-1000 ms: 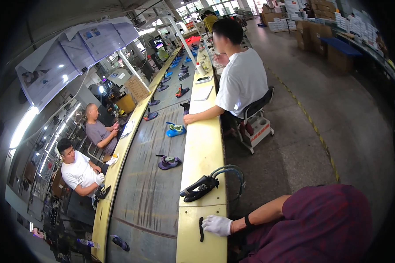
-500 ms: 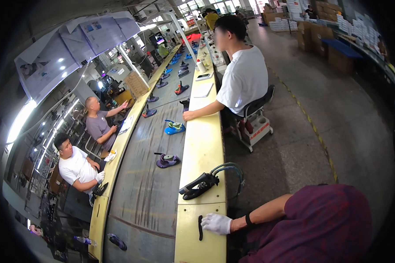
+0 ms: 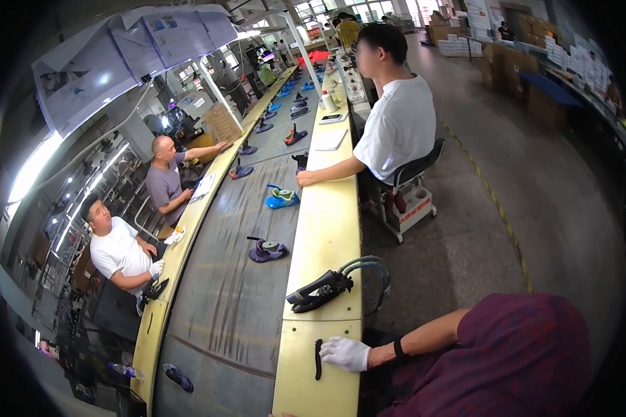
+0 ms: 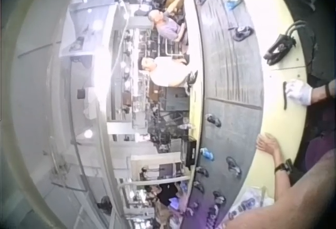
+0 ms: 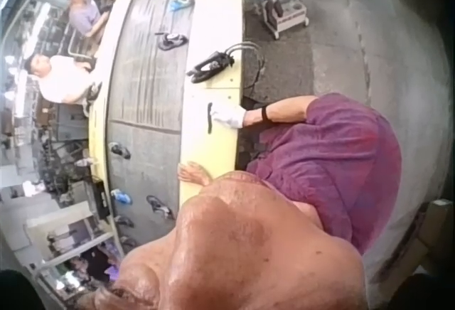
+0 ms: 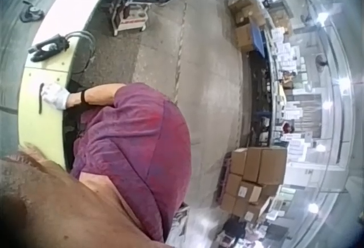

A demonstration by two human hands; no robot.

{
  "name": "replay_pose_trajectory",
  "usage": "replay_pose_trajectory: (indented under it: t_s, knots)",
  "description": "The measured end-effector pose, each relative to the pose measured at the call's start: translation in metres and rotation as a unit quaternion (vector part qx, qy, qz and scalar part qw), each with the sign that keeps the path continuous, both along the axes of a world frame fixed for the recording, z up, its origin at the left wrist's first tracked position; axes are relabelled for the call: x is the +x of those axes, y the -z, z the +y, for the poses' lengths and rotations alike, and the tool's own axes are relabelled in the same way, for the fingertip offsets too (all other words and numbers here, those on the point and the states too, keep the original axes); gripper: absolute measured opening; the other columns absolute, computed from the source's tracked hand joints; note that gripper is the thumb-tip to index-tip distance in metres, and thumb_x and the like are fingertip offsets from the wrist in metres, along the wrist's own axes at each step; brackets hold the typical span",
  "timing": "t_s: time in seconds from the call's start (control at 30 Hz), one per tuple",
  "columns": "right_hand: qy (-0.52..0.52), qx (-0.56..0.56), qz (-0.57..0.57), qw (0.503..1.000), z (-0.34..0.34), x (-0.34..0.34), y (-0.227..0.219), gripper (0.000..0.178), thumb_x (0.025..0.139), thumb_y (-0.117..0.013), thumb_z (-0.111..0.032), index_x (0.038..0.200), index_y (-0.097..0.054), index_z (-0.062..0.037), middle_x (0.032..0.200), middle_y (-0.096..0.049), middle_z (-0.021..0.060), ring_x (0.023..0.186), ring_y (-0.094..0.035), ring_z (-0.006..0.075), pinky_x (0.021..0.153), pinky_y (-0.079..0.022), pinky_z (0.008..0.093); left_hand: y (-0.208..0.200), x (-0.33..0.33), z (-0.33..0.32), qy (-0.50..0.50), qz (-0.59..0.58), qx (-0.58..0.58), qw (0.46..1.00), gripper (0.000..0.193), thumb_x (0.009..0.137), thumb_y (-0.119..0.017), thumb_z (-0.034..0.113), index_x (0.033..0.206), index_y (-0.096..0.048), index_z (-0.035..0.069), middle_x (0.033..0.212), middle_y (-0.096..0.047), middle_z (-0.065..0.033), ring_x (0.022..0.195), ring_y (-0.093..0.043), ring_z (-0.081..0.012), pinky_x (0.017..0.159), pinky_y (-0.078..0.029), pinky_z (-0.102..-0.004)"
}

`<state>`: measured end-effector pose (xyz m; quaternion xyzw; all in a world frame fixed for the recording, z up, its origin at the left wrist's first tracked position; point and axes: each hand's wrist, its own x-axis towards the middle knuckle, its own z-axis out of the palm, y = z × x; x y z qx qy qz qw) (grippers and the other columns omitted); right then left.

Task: The recorder uses an electric tool to fasten or process shoe outsoles on a manufacturing assembly line.

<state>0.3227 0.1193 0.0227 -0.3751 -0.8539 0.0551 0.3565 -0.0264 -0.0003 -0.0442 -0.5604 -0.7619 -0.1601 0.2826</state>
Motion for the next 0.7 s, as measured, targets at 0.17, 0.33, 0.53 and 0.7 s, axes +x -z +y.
replay_pose_trajectory:
  t_s: [0.17,0.33,0.53,0.7]
  knots:
    - [-0.018,-0.024,-0.002,1.0,0.0,-0.003,-0.003,0.022,0.09,-0.066,-0.015,0.109,-0.071,-0.0065,0.125,-0.069,0.0111,0.124,-0.063,0.0321,0.112,-0.047,0.0462,0.022,-0.018,-0.007,-0.023,0.099,-0.01,0.995,0.048,0.106,-0.058,0.033,0.137,-0.061,-0.003,0.128,-0.068,-0.0228,0.126,-0.06,-0.0411,0.121,-0.034,-0.0603]
    - [-0.02,-0.032,0.005,0.999,-0.001,-0.001,-0.004,0.022,0.09,-0.066,-0.015,0.111,-0.07,-0.0073,0.125,-0.069,0.0104,0.124,-0.063,0.0306,0.112,-0.046,0.0457,-0.04,0.019,-0.004,-0.006,-0.061,-0.03,0.998,0.046,0.106,-0.057,0.032,0.135,-0.063,-0.003,0.131,-0.068,-0.0208,0.128,-0.06,-0.0393,0.12,-0.035,-0.0597]
    - [-0.015,-0.031,0.007,0.999,-0.002,-0.001,-0.003,0.022,0.091,-0.065,-0.015,0.111,-0.07,-0.0078,0.125,-0.069,0.0096,0.125,-0.063,0.0295,0.112,-0.045,0.0456,-0.007,-0.003,-0.004,0.004,0.038,-0.026,0.999,0.046,0.105,-0.057,0.033,0.133,-0.064,-0.003,0.133,-0.068,-0.0225,0.129,-0.059,-0.0415,0.12,-0.034,-0.0605]
    - [-0.011,-0.018,0.009,1.0,-0.001,-0.001,0.001,0.021,0.089,-0.065,-0.015,0.109,-0.069,-0.0083,0.123,-0.069,0.01,0.122,-0.064,0.0306,0.11,-0.047,0.0448,-0.015,0.004,-0.008,0.005,-0.035,-0.032,0.999,0.049,0.105,-0.058,0.034,0.137,-0.062,-0.002,0.134,-0.066,-0.024,0.129,-0.058,-0.0433,0.12,-0.033,-0.0616]
